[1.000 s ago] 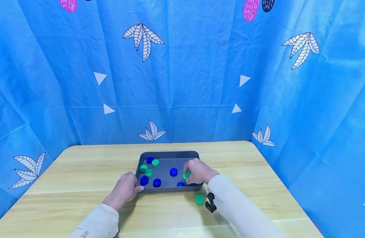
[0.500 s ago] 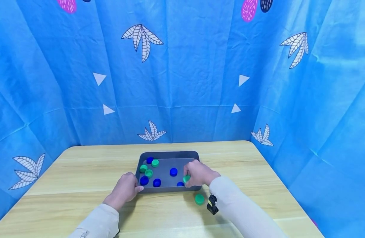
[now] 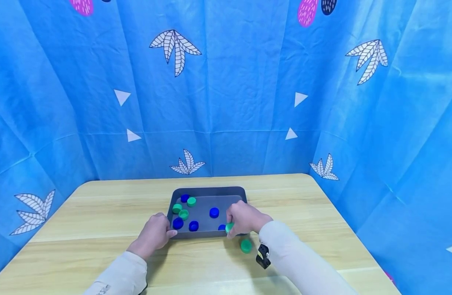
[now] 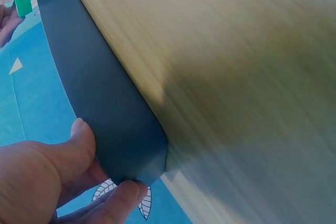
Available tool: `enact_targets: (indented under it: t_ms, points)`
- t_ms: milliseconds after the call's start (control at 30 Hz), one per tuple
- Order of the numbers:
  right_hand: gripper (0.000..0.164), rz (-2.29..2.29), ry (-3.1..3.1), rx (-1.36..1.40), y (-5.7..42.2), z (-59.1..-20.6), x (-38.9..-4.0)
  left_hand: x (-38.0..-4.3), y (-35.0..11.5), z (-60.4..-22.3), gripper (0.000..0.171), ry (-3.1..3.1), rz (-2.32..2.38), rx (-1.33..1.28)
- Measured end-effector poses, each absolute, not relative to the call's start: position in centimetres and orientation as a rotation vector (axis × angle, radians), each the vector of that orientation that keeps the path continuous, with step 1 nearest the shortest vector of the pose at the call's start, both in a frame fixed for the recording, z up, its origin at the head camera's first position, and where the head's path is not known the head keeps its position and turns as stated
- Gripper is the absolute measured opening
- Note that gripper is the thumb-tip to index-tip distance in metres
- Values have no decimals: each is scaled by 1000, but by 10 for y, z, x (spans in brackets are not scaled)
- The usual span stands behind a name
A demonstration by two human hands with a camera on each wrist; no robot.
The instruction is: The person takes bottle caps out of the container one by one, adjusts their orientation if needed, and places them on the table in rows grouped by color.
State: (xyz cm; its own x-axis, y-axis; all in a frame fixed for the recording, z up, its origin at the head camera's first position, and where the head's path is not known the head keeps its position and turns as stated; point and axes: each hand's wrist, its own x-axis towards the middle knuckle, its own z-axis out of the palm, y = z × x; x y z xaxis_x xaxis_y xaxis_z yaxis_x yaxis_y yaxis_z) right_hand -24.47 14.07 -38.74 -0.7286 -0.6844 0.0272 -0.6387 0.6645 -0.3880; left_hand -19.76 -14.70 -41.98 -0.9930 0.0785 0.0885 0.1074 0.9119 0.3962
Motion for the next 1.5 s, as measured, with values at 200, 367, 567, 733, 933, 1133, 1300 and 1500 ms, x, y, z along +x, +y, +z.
enact_targets:
  t_ms: [200,367,567,733,933,1133,1300,1500]
  points:
    - [29,-545,2754,-1072,141,-389,-243,-198,-147,-420,29,-2986,-618,-170]
    - [29,-555,2738,-1059,140,-388,-239,-197,-147,-420,29,-2978,-599,-179]
    - [27,-549,2724,-1059,139,-388,-236,-197,-147,-420,31,-2977,-584,-184]
    - [26,-545,2717,-1061,138,-390,-234,-197,-147,-420,31,-2981,-602,-180]
    - [25,-527,2714,-1028,137,-393,-232,-197,-147,-419,30,-2983,-612,-177]
    - [25,-534,2707,-1033,138,-397,-230,-197,-147,-420,30,-2979,-603,-187]
    - [24,-560,2695,-1052,138,-401,-230,-197,-147,-420,30,-2977,-601,-181]
    - [24,-557,2687,-1052,138,-403,-228,-198,-147,-421,31,-2986,-593,-181]
